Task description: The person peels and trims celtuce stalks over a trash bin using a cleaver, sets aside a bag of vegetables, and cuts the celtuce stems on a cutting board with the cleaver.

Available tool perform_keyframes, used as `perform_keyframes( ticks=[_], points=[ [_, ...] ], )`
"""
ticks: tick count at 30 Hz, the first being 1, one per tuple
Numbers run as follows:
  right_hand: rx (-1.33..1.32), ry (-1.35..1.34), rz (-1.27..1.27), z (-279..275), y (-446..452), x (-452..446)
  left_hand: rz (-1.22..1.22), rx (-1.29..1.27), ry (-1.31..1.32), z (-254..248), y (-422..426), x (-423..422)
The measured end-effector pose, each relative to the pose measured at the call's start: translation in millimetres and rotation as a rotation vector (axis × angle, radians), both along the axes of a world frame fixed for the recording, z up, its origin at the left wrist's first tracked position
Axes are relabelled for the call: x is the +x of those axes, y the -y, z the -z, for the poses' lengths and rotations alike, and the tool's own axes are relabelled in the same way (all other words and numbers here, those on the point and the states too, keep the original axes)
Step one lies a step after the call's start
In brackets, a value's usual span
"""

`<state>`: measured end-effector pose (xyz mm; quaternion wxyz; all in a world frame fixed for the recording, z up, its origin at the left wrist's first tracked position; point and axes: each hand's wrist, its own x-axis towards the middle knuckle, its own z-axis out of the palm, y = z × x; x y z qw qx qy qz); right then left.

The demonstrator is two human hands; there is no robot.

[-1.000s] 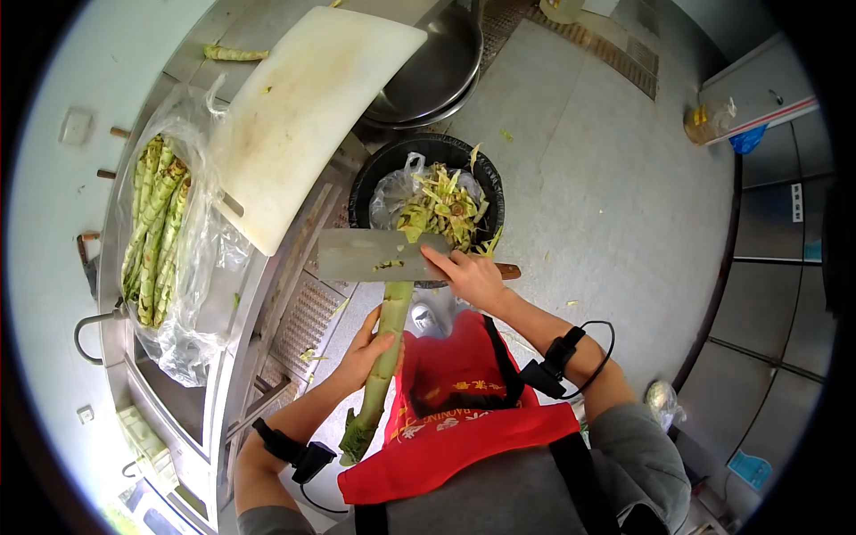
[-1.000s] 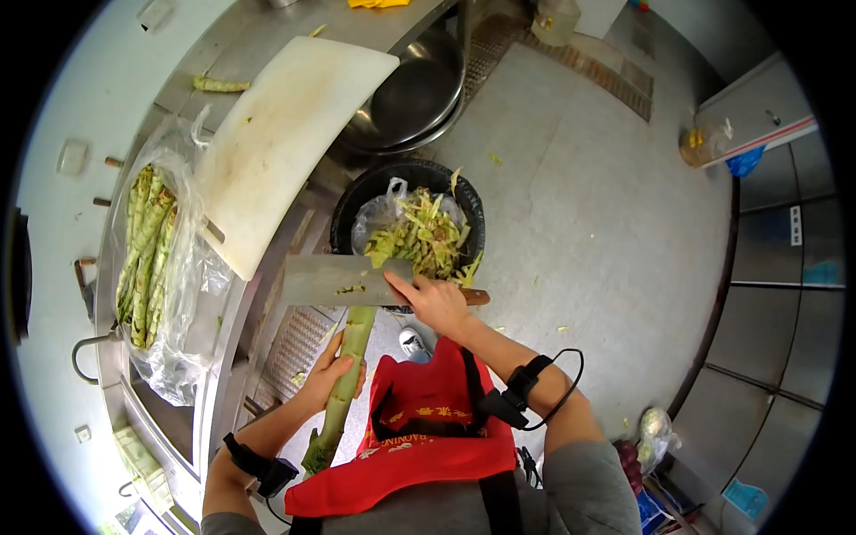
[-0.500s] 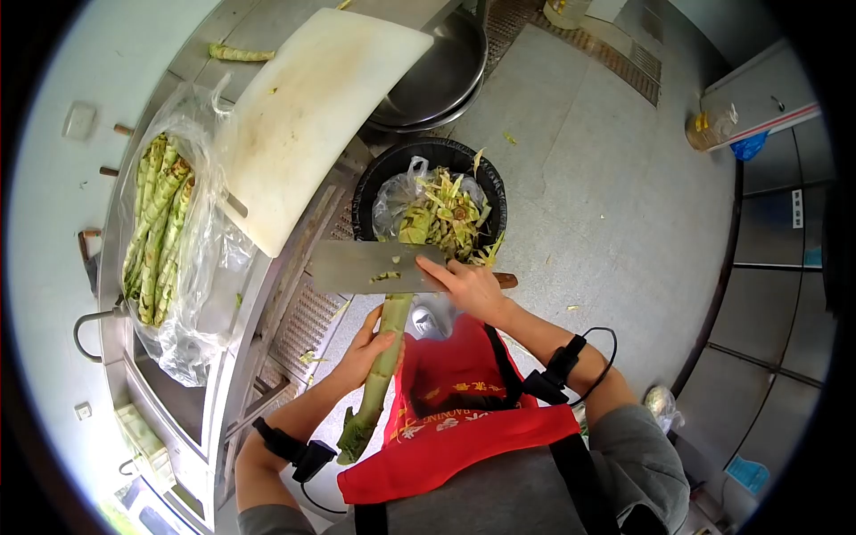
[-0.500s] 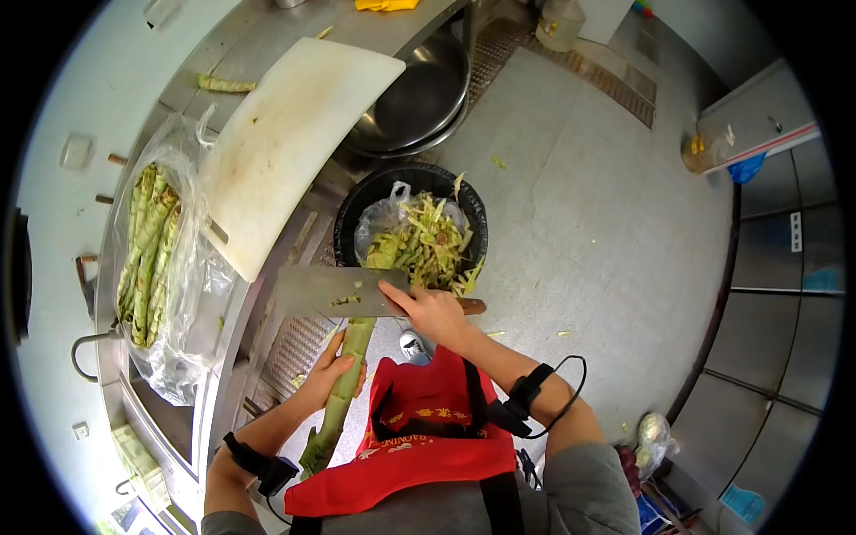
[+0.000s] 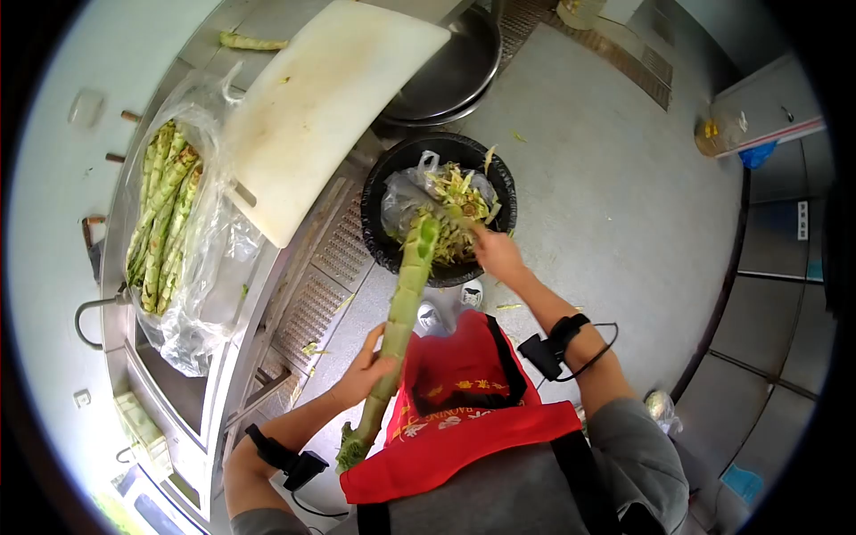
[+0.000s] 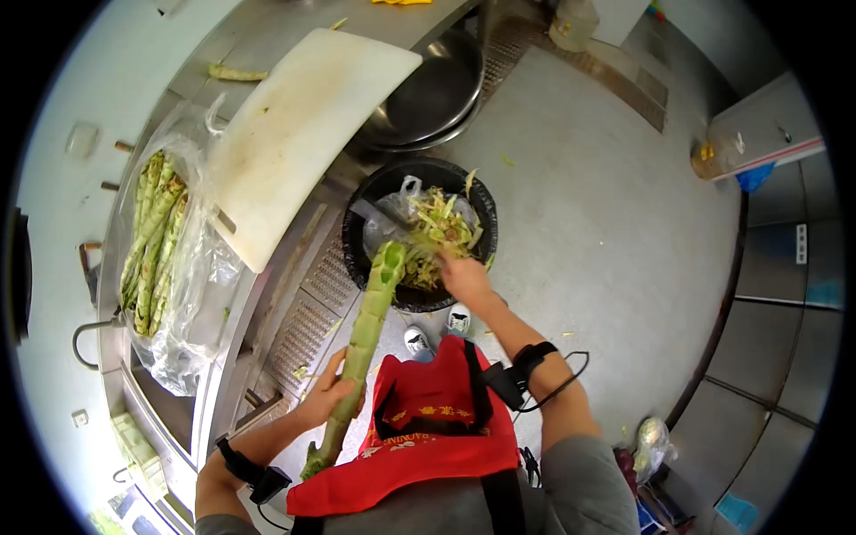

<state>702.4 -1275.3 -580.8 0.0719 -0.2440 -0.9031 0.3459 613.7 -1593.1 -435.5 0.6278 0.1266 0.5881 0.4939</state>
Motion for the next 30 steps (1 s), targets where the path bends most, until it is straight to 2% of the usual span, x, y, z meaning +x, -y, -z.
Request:
perform_keyframes(
  ticks=[2, 4, 8, 12, 19, 21, 23, 24, 25, 27, 28, 30],
  points=[
    [-0.331, -0.128, 0.166, 16, -3, 8, 0.035, -0.017, -0.005, -2, 4, -2],
    [-0.357, -0.092, 0.166, 1, 3, 13, 0.066, -0.025, 0.087, -8, -7, -9],
    [-0.250, -0.050, 0.046, -49, 17, 9, 0.023, -0.020, 0.393, 16, -9, -30],
    [-0.149, -0.215, -0.088, -43, 36, 3, 0.038, -0.053, 0.561, 18, -6, -26],
    [-0.404, -0.148, 0.047, -37, 45, 6, -0.182, -0.211, 0.434, 52, 15, 1],
    [-0.444, -0.167, 0.101, -33, 40, 6, -0.184, -0.265, 0.212, 55, 10, 9],
    [-0.420, -0.113, 0.097, -42, 34, 13, -0.145, -0.339, -0.006, 66, 10, 7],
    [-0.346, -0.223, 0.033, -35, 35, 15, -0.173, -0.327, -0.032, 72, 11, 4],
    [-0.268, -0.332, -0.025, -27, 36, 18, -0.182, -0.337, -0.017, 77, 12, -1],
    [-0.130, -0.275, -0.145, -25, 44, 22, -0.175, -0.351, 0.017, 77, 4, -14],
    [-0.061, -0.247, -0.201, -24, 49, 23, -0.236, -0.407, 0.113, 74, 0, -16],
    [0.007, -0.135, -0.248, -32, 62, 19, -0.172, -0.445, 0.086, 66, -10, -19]
  ],
)
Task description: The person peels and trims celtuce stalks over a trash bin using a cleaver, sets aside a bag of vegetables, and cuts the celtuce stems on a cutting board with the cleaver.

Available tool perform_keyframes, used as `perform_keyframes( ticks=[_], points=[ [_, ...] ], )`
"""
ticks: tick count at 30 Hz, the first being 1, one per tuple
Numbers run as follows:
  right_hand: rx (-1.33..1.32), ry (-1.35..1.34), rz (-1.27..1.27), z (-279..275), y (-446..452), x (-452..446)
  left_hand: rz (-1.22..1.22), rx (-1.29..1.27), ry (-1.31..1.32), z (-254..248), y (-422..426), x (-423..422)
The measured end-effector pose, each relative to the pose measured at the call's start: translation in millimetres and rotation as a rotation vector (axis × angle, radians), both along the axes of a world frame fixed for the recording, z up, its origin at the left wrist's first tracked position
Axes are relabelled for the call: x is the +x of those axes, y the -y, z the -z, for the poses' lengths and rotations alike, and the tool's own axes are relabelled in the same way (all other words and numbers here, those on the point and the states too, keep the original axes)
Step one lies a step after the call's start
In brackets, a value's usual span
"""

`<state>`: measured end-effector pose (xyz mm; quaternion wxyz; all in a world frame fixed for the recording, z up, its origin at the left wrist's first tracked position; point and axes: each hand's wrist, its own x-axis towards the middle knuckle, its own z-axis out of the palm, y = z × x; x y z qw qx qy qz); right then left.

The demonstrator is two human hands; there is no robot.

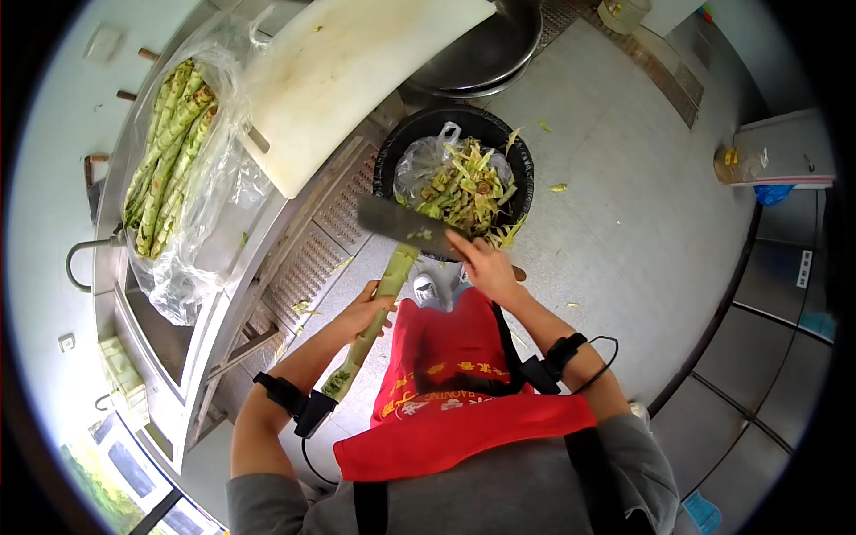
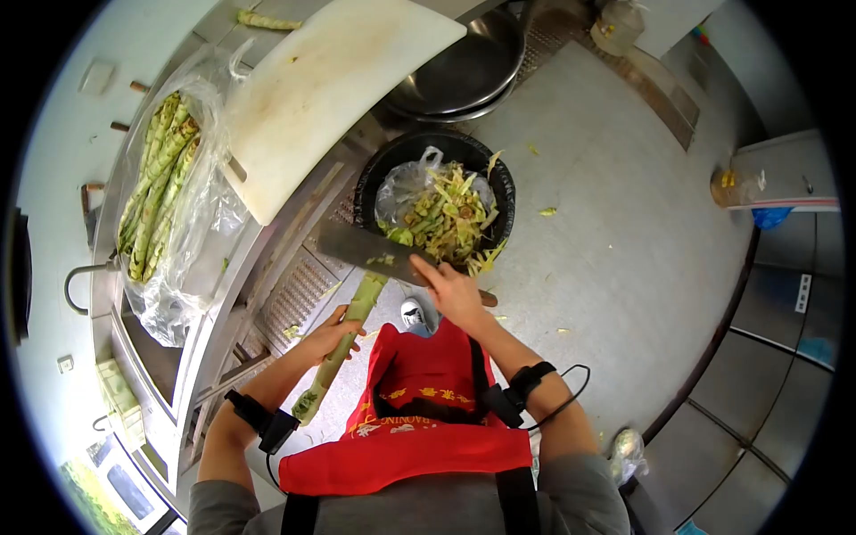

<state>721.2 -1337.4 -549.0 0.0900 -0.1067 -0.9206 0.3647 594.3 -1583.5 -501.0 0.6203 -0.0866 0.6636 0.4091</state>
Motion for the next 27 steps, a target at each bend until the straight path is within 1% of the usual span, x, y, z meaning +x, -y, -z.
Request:
perform_keyframes(
  ticks=[1, 2, 5, 8, 11, 12, 15, 16, 19, 20, 23, 24, 25, 27],
  points=[
    [0.038, 0.050, -0.020, -2, 6, -4, 0.035, -0.021, -0.007, -5, -3, -2],
    [0.069, 0.065, -0.036, 5, 10, -7, 0.006, -0.035, -0.033, -12, -8, 2],
    [0.168, 0.093, -0.026, 16, 17, -9, -0.095, 0.005, -0.030, -11, -13, 12],
    [0.205, 0.082, -0.054, 13, 22, -8, -0.053, 0.006, -0.046, -20, -17, 12],
    [0.254, -0.004, -0.117, 12, 23, -7, -0.048, 0.023, -0.031, -27, -20, 16],
    [0.257, -0.059, -0.103, 22, 15, -7, -0.058, 0.028, -0.019, -29, -20, 16],
    [0.326, 0.101, -0.042, 30, -6, -11, -0.104, 0.010, 0.070, -34, -22, 16],
    [0.359, 0.079, -0.024, 30, -4, -11, -0.096, 0.013, 0.073, -36, -21, 16],
    [0.321, 0.020, -0.020, 3, 4, -9, -0.070, 0.020, 0.068, -39, -21, 13],
    [0.305, 0.056, -0.091, 3, 7, -5, -0.065, 0.015, 0.054, -38, -20, 11],
    [0.340, 0.197, -0.079, 36, -14, -6, -0.039, 0.024, 0.031, -38, -15, 13],
    [0.277, 0.310, 0.042, 46, -24, -8, -0.015, 0.033, 0.039, -37, -7, 15],
    [0.244, 0.299, 0.089, 52, -34, -2, 0.010, 0.042, 0.045, -37, -2, 15],
    [0.172, 0.283, 0.176, 43, -47, 3, 0.045, 0.092, 0.015, -41, 2, 13]
  ],
)
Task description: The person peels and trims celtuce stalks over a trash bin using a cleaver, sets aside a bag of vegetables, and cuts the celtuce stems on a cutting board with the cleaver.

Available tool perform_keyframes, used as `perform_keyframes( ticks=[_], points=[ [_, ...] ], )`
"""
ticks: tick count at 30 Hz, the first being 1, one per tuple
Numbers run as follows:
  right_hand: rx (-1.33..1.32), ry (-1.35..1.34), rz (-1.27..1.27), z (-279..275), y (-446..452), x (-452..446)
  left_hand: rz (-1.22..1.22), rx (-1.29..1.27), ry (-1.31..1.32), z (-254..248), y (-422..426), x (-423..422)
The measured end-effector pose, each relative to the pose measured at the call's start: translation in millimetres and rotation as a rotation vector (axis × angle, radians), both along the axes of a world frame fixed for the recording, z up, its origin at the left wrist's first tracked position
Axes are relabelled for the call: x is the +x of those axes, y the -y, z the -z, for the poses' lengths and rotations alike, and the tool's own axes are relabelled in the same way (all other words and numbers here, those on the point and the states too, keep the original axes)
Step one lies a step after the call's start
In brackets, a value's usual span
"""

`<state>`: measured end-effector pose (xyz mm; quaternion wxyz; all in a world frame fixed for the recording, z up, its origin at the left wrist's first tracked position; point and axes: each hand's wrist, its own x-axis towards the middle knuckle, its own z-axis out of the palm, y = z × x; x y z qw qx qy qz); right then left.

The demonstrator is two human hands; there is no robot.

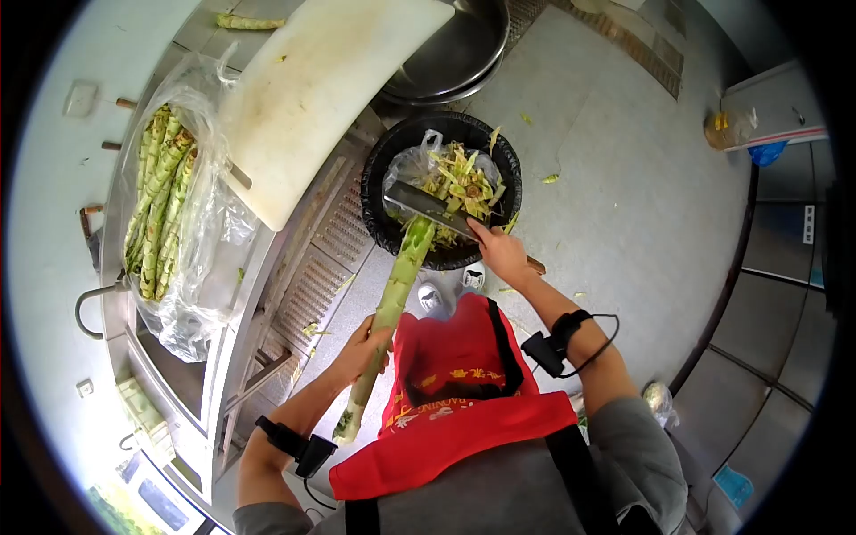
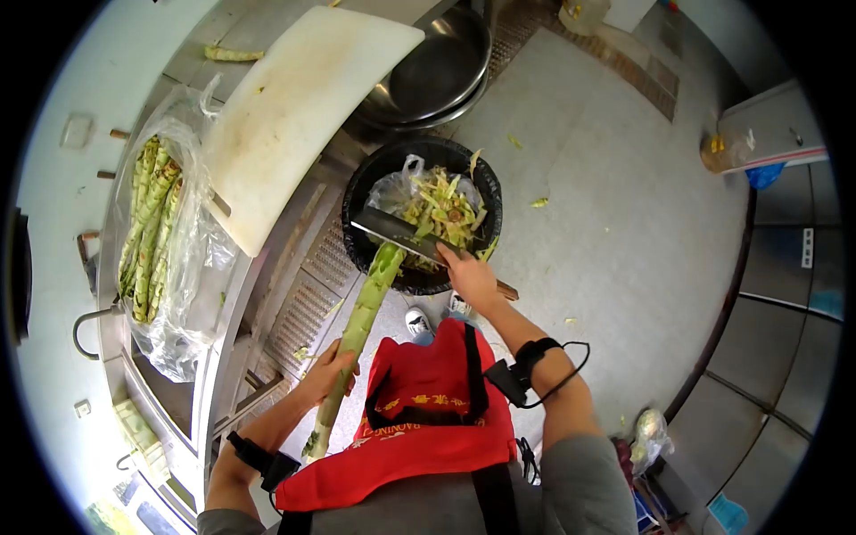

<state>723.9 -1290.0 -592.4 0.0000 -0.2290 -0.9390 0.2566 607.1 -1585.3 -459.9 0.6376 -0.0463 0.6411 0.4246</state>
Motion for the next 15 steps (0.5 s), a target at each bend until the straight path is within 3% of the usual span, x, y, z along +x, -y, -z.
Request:
perform_keyframes(
  ticks=[5, 9, 15],
  points=[
    [-0.353, -0.178, -0.011, -27, 16, -3, -0.001, 0.042, 0.023, 17, 1, -4],
    [-0.130, -0.203, -0.181, -57, 45, -5, -0.135, 0.055, 0.220, 17, -12, -8],
    [-0.090, -0.153, -0.167, -38, 69, -14, -0.102, -0.070, 0.121, 22, -12, -2]
  ],
)
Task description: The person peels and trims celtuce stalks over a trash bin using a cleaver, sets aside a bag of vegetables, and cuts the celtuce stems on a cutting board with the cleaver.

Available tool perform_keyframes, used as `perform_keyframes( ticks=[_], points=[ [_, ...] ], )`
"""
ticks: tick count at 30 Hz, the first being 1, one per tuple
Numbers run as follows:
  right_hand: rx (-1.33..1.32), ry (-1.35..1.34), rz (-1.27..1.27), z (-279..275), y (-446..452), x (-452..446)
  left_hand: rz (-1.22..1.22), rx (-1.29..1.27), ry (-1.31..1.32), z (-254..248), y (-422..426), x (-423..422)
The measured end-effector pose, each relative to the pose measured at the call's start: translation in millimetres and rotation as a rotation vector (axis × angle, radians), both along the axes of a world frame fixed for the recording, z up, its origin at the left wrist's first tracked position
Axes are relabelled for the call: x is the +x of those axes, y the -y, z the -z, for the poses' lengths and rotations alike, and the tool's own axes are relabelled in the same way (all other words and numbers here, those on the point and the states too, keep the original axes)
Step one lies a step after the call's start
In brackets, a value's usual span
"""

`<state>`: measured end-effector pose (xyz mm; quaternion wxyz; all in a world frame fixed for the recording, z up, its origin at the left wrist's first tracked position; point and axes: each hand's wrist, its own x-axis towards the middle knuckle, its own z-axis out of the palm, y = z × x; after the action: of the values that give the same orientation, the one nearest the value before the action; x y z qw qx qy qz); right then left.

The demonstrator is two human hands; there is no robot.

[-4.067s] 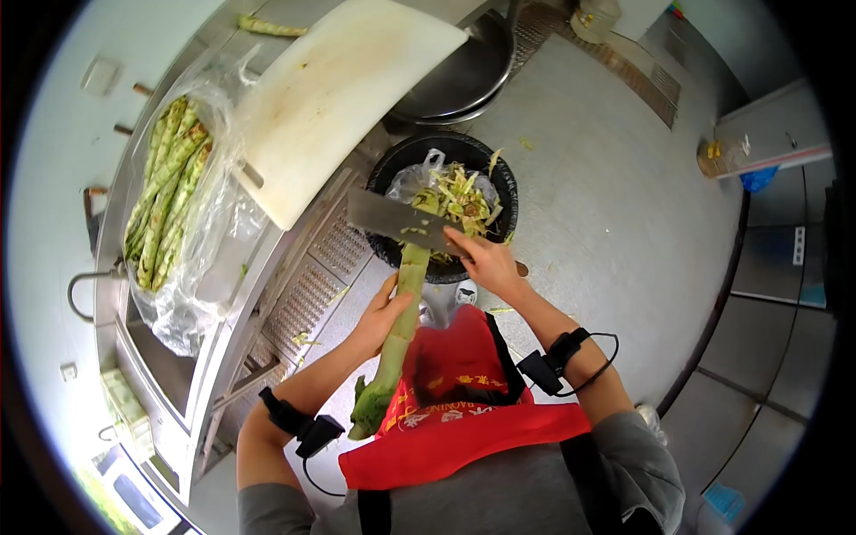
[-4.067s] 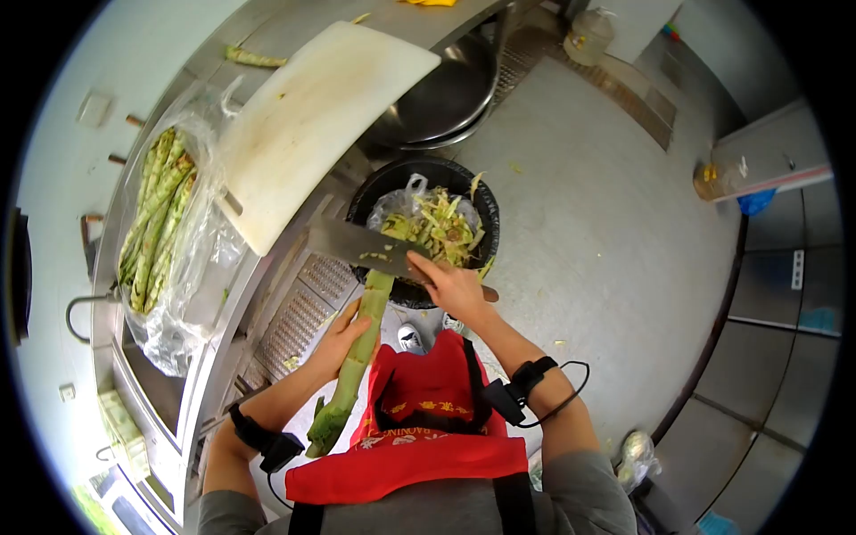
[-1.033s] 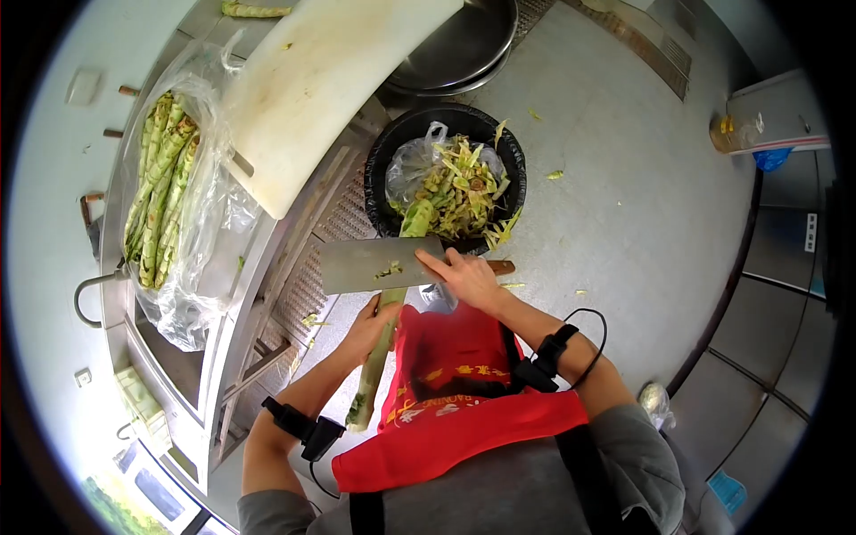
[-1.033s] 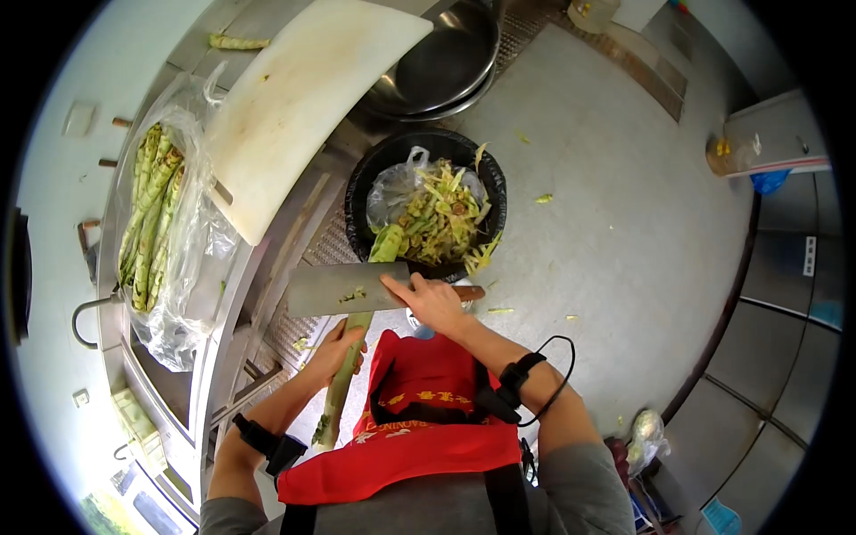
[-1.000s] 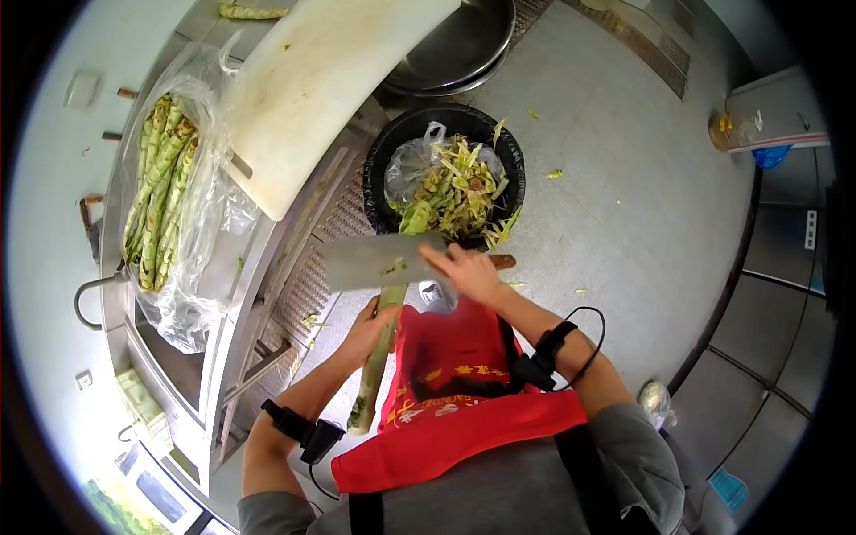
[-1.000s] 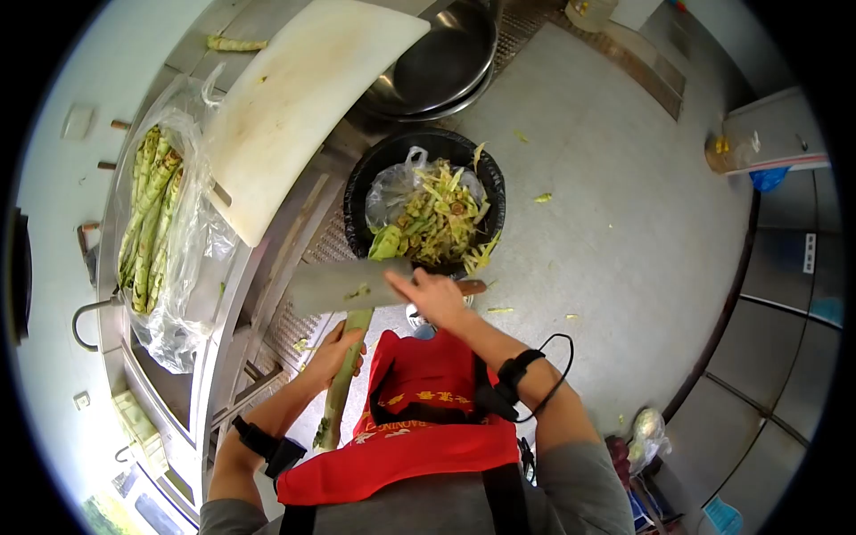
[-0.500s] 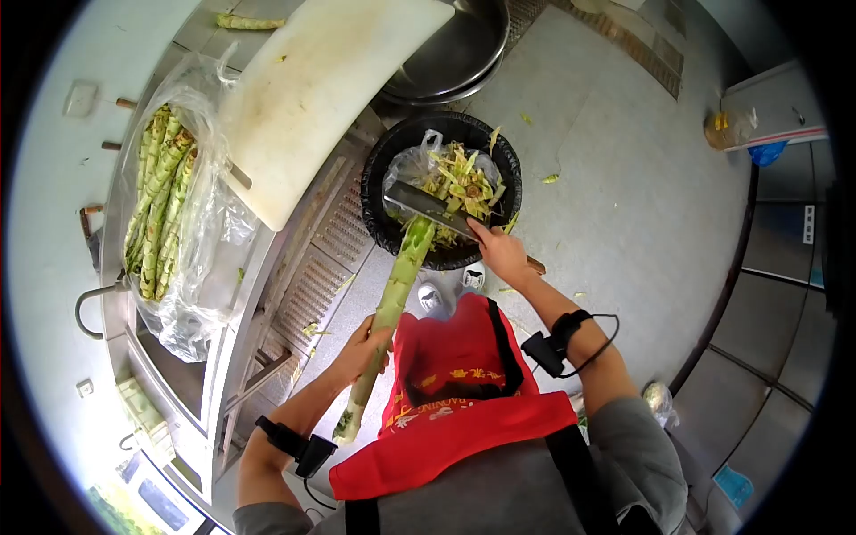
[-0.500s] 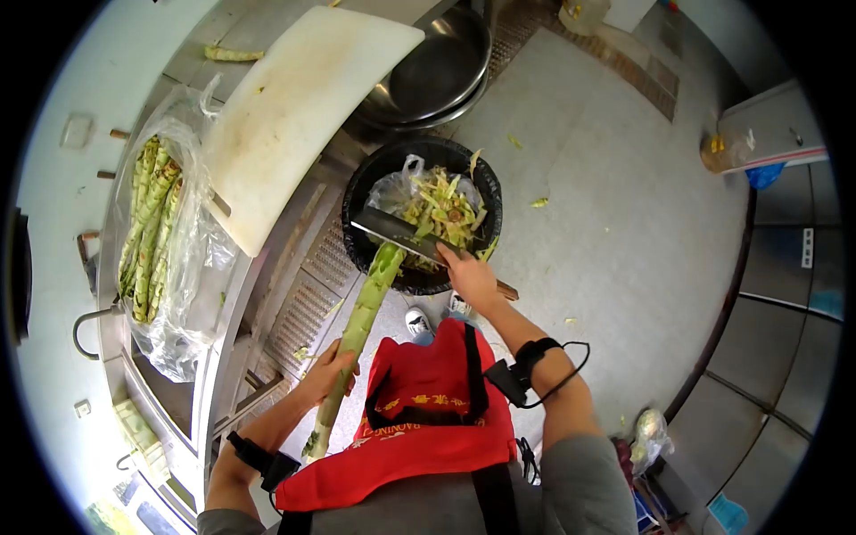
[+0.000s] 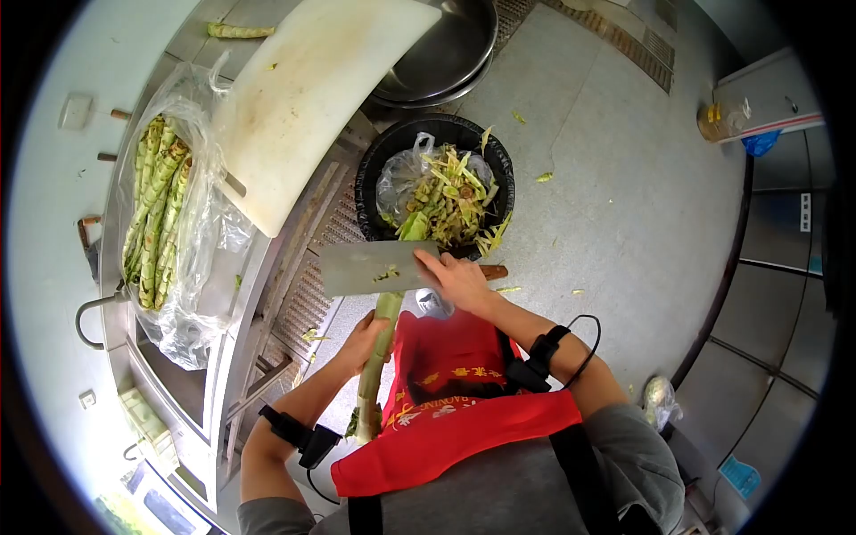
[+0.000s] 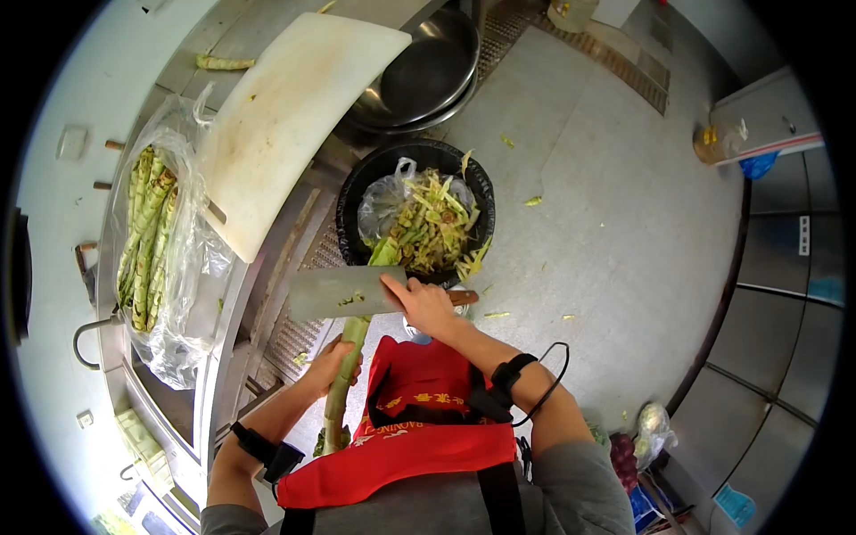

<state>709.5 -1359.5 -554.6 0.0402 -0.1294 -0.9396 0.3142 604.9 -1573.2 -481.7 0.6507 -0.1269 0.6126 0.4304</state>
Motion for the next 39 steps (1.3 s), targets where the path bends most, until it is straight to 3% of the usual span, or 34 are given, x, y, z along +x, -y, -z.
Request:
perform_keyframes(
  ticks=[2, 10, 14, 18, 21, 25, 26, 30, 33, 37, 39],
  points=[
    [-0.014, 0.088, -0.041, -4, 5, 1, 0.011, -0.030, -0.033, -3, -5, 3],
    [0.152, 0.006, -0.105, 13, -4, 0, -0.004, 0.013, 0.013, -3, -9, 3],
    [0.233, -0.024, -0.111, -5, -4, 2, 0.011, -0.052, -0.001, -10, -4, 1],
    [0.238, -0.106, -0.142, 7, -11, -2, -0.046, 0.047, 0.042, -10, -3, 4],
    [0.108, 0.059, 0.060, 21, -20, -6, -0.043, 0.023, 0.029, -13, 0, 3],
    [-0.170, -0.005, 0.018, 18, -39, -6, 0.005, 0.029, 0.053, -10, 12, -2],
    [-0.246, 0.124, -0.002, 16, -45, -8, -0.013, 0.044, 0.090, -8, 17, 0],
    [-0.930, 0.298, 0.210, 44, -55, -10, -0.061, 0.104, 0.144, -3, 27, 3],
    [-0.701, 0.191, 0.158, 26, -37, -8, -0.027, 0.119, 0.070, -2, 21, 3],
    [0.014, -0.012, 0.008, -5, -14, -3, -0.022, 0.104, 0.067, -10, 14, -7],
    [0.099, 0.059, -0.033, -8, -12, -4, -0.053, 0.085, 0.052, -8, 16, -8]
  ],
)
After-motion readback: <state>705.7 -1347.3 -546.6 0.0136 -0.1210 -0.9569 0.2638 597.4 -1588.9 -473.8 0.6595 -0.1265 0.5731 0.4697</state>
